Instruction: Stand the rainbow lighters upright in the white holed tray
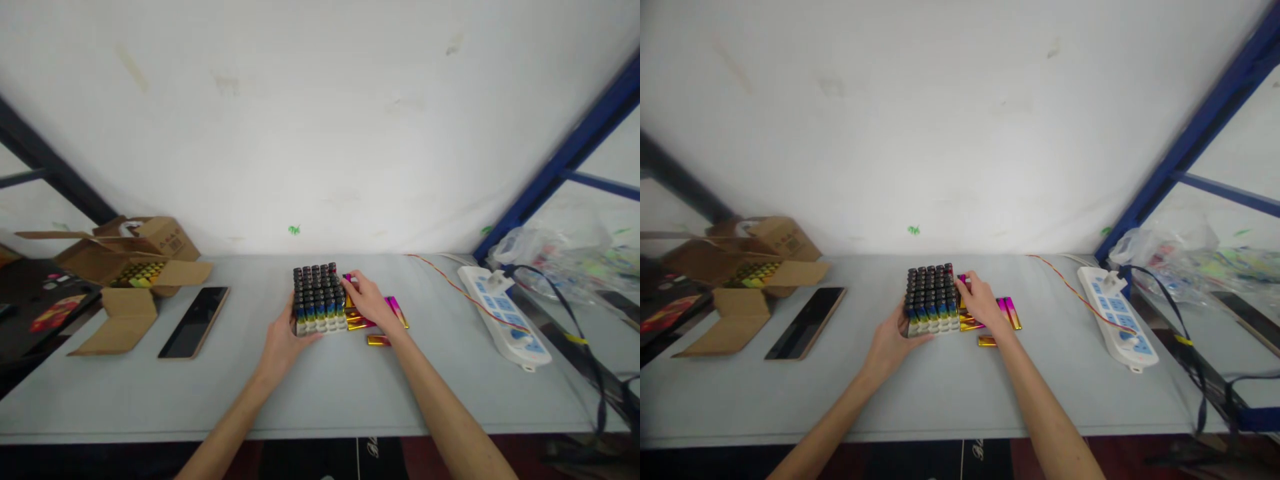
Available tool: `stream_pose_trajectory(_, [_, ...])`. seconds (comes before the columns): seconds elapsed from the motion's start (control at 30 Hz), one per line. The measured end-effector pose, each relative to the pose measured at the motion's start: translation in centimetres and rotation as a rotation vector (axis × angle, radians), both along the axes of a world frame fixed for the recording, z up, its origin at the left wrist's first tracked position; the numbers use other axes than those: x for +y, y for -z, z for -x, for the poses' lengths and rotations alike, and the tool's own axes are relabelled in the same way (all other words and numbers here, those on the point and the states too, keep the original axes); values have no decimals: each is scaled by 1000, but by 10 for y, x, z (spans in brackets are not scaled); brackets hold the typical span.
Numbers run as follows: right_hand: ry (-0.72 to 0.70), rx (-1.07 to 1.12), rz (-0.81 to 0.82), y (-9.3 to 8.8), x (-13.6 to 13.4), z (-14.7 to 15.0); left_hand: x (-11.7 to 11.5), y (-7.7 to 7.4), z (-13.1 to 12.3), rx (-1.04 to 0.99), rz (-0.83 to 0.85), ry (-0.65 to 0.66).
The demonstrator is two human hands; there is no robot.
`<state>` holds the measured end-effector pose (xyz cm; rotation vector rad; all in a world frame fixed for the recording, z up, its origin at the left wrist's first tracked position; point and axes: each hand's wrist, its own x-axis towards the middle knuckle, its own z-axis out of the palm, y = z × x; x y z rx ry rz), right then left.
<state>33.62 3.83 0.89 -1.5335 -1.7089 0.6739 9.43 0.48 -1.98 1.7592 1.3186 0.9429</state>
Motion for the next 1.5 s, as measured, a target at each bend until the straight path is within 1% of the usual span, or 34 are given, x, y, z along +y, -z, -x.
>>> stream_pose_trajectory(0.07, [11,38,-15,-3,-1,-3,0,-2,0,21,14,-6])
stream_pose_trajectory(0.17, [91,198,-97,-16,-7,-11,-9,-12,7,100,-15,-44])
stream_pose_trajectory(0.2, [116,260,-125,-22,-11,-15,-15,-18,11,131,-59,-83])
stream_pose_trajectory(0.27, [109,353,-141,-37,-20,-21,-32,-34,21,171,-230,-179])
stream_pose_trajectory(0.33, [12,381,-62,-52,-30,-23,-49,-56,27,197,-405,-239])
stream_pose_trajectory(0.37, [-29,395,-20,-59,-34,-22,-56,-67,27,182,-462,-216])
stream_pose_trajectory(0.4, [-72,423,12,-65,-37,-19,-60,-77,24,150,-481,-154])
stream_pose_trajectory(0.43, [-112,451,35,-71,-40,-15,-61,-85,20,129,-435,-62])
stream_pose_trajectory(0.47, [-148,478,60,-76,-41,-10,-60,-91,13,105,-376,-3])
stream_pose_trajectory(0.53, [-210,527,80,-83,-42,0,-50,-96,-2,62,-262,80])
stream_pose_trajectory(0.6, [-249,520,64,-85,-42,8,-37,-93,-16,18,-151,165])
stream_pose_trajectory(0.63, [-254,490,42,-85,-42,11,-30,-91,-22,-48,-89,213])
stream_pose_trajectory(0.77, [-207,361,-114,-77,-39,12,-15,-80,-36,-494,273,434])
stream_pose_trajectory(0.83, [-237,328,-160,-74,-36,7,-12,-76,-39,-630,436,515])
stream_pose_trajectory(0.9, [-277,283,-168,-73,-31,-2,-10,-71,-38,-676,524,593])
stream_pose_trajectory(0.93, [-265,257,-177,-72,-29,-9,-9,-68,-37,-683,549,627])
stream_pose_trajectory(0.97, [-225,227,-195,-70,-26,-17,-9,-66,-35,-683,570,654])
stream_pose_trajectory(1.0, [-148,191,-226,-67,-23,-25,-9,-63,-33,-676,595,674])
stream_pose_trajectory(1.07, [20,86,-293,-59,-18,-43,-9,-59,-28,-661,670,690])
stream_pose_trajectory(1.1, [67,7,-317,-53,-17,-50,-10,-58,-26,-660,725,687])
stream_pose_trajectory(1.13, [85,-76,-339,-48,-17,-56,-10,-58,-24,-664,784,674])
stream_pose_trajectory(1.2, [75,-228,-379,-37,-17,-63,-11,-59,-22,-683,880,622])
stream_pose_trajectory(1.27, [55,-316,-410,-29,-18,-63,-10,-60,-21,-714,905,572])
stream_pose_trajectory(1.37, [31,-346,-407,-22,-18,-58,-10,-58,-24,-753,901,532])
stream_pose_trajectory(1.5, [31,-339,-400,-16,-15,-57,-11,-50,-29,-787,954,506])
